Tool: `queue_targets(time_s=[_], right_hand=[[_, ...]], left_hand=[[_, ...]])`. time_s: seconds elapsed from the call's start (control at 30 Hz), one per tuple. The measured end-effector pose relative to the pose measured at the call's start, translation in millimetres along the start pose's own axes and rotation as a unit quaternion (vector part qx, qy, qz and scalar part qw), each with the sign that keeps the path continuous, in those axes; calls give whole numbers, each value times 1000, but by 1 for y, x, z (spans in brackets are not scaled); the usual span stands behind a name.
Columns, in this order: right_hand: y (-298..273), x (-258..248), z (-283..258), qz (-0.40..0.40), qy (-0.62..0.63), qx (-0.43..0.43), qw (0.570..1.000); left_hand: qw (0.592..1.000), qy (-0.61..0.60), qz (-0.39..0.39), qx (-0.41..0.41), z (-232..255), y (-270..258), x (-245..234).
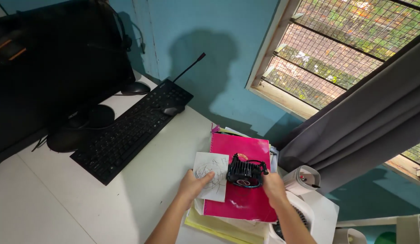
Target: The person clears a cluttered desk by moving a stack of notebooks, a fan, and a cup. They then wipe the desk surface with a purple cloth and a spray bottle, clean around the keyboard, and finally return the items to the desk.
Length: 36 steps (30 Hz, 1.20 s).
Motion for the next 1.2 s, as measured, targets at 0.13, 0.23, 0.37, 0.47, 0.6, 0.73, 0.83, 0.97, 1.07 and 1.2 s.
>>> queue_targets(time_s=[0.13,0.23,0.37,0.47,0.6,0.73,0.83,0.97,1.07,1.2], right_hand=[[-2,10,0,58,-244,-86,964],[0,-2,-2,79,-166,-29,983],[-2,-5,-12,44,-18,61,997],[-2,-4,-21,33,-22,41,998],[2,6,-18,-22,11,53,998],[8,7,-15,-33,14,19,999],[9,9,-12,-30,37,-14,999],[7,17,-16,-30,92,-59,993],[-2,30,-29,-135,146,-130,971],[-19,49,-48,-97,67,-141,983]], left_hand=[[999,42,23,-22,6,-4,-4],[998,47,7,-43,9,-5,-4],[995,57,1,-78,6,-3,-3],[995,17,-33,-91,1,-5,3],[996,-49,-37,-69,-2,-16,6],[995,-69,-34,-71,2,-26,10],[993,-83,-33,-73,1,-34,13],[990,-127,2,-55,-8,-47,10],[982,-187,1,-30,-16,-62,2],[971,-232,43,-31,-25,-88,-23]])
Point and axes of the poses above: each hand's wrist, its own y-axis towards the middle knuckle, its own x-axis out of the palm, z = x × y, the point moved 4 cm from there along y, towards the middle knuckle, and after that the axes turned 4 degrees about -y, right-handed, at the moved point
